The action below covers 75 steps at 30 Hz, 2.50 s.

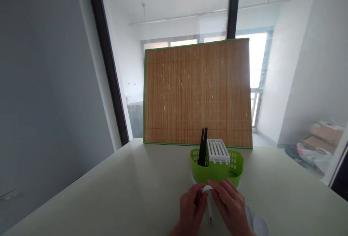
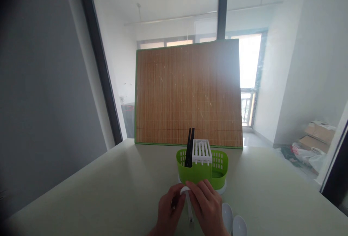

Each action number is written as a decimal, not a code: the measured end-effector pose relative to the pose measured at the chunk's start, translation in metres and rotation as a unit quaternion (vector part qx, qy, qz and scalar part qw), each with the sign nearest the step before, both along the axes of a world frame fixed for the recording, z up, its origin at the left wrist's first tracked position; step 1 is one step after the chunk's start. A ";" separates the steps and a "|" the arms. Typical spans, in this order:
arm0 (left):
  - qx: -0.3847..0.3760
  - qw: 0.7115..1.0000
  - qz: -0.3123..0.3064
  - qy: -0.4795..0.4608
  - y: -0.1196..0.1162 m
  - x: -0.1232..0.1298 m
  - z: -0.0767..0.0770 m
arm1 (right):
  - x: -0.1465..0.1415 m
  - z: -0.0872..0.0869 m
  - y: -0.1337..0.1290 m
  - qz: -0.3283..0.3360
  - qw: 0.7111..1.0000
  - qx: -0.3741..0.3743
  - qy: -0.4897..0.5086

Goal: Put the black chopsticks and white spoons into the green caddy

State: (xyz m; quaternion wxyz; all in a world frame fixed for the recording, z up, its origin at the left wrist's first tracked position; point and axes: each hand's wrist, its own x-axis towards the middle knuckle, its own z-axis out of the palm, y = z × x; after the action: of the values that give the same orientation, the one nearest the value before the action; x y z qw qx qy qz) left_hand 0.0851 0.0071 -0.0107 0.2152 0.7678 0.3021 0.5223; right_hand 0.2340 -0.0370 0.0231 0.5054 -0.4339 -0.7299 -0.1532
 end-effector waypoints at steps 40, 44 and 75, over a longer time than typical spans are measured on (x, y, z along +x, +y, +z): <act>-0.026 0.951 0.187 0.243 0.132 0.018 0.097 | 0.037 -0.008 0.016 -0.172 0.936 -0.307 -0.014; -0.011 0.964 0.201 0.174 0.115 0.009 0.096 | 0.052 -0.012 0.014 -0.156 0.921 -0.358 -0.021; -0.221 0.960 -0.076 0.154 0.005 0.022 -0.018 | 0.067 -0.018 0.019 -0.085 0.911 -0.402 -0.030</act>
State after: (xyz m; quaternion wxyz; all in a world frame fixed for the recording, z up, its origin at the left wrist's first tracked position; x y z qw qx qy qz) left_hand 0.1071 0.0121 -0.0286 0.3698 0.7929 0.3800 0.3001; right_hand 0.3011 -0.0185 0.0048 0.2513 -0.6557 -0.7052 0.0979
